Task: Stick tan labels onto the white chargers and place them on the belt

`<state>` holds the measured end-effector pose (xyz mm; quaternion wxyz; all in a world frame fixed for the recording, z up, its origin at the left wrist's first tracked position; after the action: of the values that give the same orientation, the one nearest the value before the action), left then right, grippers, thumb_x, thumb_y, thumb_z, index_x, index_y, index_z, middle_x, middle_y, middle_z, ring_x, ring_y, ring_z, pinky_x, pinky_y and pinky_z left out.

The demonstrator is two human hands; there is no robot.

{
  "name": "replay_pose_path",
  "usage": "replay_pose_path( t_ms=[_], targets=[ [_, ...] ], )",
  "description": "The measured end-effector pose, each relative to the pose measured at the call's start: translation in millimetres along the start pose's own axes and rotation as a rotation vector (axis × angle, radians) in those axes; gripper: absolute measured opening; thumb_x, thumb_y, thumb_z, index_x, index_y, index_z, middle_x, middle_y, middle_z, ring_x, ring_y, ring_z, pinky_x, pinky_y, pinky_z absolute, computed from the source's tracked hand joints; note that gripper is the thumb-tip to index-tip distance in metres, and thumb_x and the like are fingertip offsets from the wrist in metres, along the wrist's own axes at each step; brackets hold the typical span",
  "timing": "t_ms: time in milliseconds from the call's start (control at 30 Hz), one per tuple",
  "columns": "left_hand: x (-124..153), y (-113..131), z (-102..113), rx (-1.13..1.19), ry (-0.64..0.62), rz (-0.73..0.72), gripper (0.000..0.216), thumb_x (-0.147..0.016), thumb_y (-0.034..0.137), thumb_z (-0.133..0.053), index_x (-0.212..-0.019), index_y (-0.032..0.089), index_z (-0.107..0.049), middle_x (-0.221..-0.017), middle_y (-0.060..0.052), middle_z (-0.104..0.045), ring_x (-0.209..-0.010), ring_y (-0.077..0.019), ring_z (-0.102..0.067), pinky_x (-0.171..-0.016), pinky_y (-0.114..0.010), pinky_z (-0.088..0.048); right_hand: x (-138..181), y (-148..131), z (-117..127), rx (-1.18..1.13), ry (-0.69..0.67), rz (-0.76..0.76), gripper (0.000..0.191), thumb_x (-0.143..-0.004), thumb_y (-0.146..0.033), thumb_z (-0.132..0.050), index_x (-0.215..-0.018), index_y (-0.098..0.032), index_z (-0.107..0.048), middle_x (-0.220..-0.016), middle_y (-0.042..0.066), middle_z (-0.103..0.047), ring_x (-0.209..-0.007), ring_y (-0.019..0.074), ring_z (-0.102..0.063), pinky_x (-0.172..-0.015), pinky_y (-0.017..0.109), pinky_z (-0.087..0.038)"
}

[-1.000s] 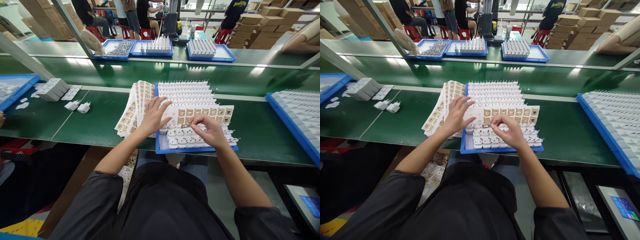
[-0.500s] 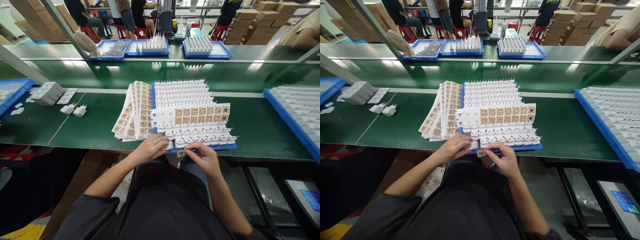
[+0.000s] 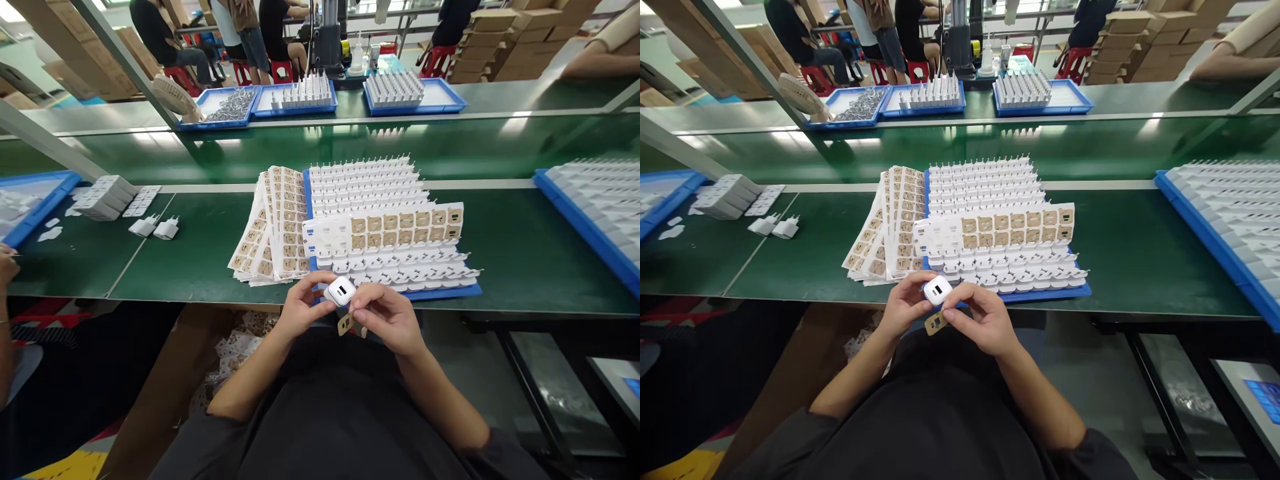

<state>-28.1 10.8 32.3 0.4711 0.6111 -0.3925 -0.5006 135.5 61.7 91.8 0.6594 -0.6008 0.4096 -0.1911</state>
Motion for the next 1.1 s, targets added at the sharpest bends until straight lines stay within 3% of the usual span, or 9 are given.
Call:
replay_pose_path(
  t_ms=[133, 233, 300, 400, 667, 1100],
  targets=[
    [5, 15, 0, -0.272, -0.047, -0.111, 0.048, -0.087, 0.046, -0.076, -0.132, 0.032, -0.065, -0.132, -0.011, -0.071, -0.120, -0.0300, -0.068, -0.100, -0.045, -0.058, 3, -1, 0, 0.012, 0.032, -0.039, 0.016, -0.090, -0.037, -0.074, -0.085, -0.023, -0.069, -0.079, 0.002, -0.070, -0.072, 0.0164, -0.067, -0.067, 0.029, -0.057],
    [6, 24, -2, -0.385, -0.011, -0.170, 0.049, -0.086, 0.043, -0.078, -0.132, 0.033, -0.066, -0.126, -0.009, -0.074, -0.113, -0.0290, -0.072, -0.099, -0.045, -0.059, 5, 0, -2, 0.026, 0.031, -0.080, 0.016, -0.090, -0.038, -0.074, -0.087, -0.023, -0.070, -0.081, 0.002, -0.071, -0.073, 0.0166, -0.067, -0.068, 0.029, -0.058],
    [6, 30, -5, -0.429, -0.007, -0.218, 0.046, -0.088, 0.037, -0.077, -0.133, 0.033, -0.065, -0.125, -0.008, -0.075, -0.112, -0.0278, -0.073, -0.099, -0.043, -0.060, 4, -1, 2, 0.056, 0.100, -0.082, 0.013, -0.090, -0.036, -0.074, -0.091, -0.024, -0.070, -0.083, 0.003, -0.071, -0.075, 0.0166, -0.068, -0.070, 0.029, -0.058],
    [5, 40, -9, -0.467, -0.033, -0.308, 0.050, -0.087, 0.030, -0.078, -0.135, 0.034, -0.063, -0.124, -0.008, -0.075, -0.112, -0.0264, -0.073, -0.100, -0.042, -0.059, 0, -1, 10, 0.097, 0.171, -0.066, 0.007, -0.092, -0.031, -0.072, -0.093, -0.025, -0.070, -0.086, 0.002, -0.070, -0.078, 0.0160, -0.067, -0.074, 0.028, -0.058],
    [2, 54, -9, -0.550, -0.039, -0.423, 0.050, -0.086, 0.030, -0.080, -0.133, 0.027, -0.064, -0.119, -0.010, -0.075, -0.110, -0.0241, -0.073, -0.098, -0.037, -0.059, -7, 0, 10, 0.066, 0.170, -0.096, 0.003, -0.091, -0.025, -0.073, -0.092, -0.024, -0.070, -0.086, 0.000, -0.069, -0.079, 0.0141, -0.067, -0.073, 0.026, -0.057],
    [1, 58, -10, -0.586, -0.052, -0.442, 0.046, -0.087, 0.030, -0.079, -0.130, 0.024, -0.066, -0.117, -0.010, -0.076, -0.107, -0.0229, -0.073, -0.096, -0.035, -0.059, -4, 2, 8, 0.116, 0.149, -0.078, 0.002, -0.093, -0.025, -0.070, -0.094, -0.024, -0.070, -0.088, 0.000, -0.069, -0.081, 0.0146, -0.067, -0.073, 0.026, -0.057]
  ],
)
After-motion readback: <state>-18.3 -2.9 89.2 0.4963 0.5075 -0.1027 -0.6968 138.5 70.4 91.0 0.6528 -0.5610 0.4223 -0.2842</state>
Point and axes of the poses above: each hand's wrist, its own x-axis away from the middle knuckle, its own z-axis out of the back of the hand, y = z × x, the point moved 5 cm from there along -x, towards the middle knuckle
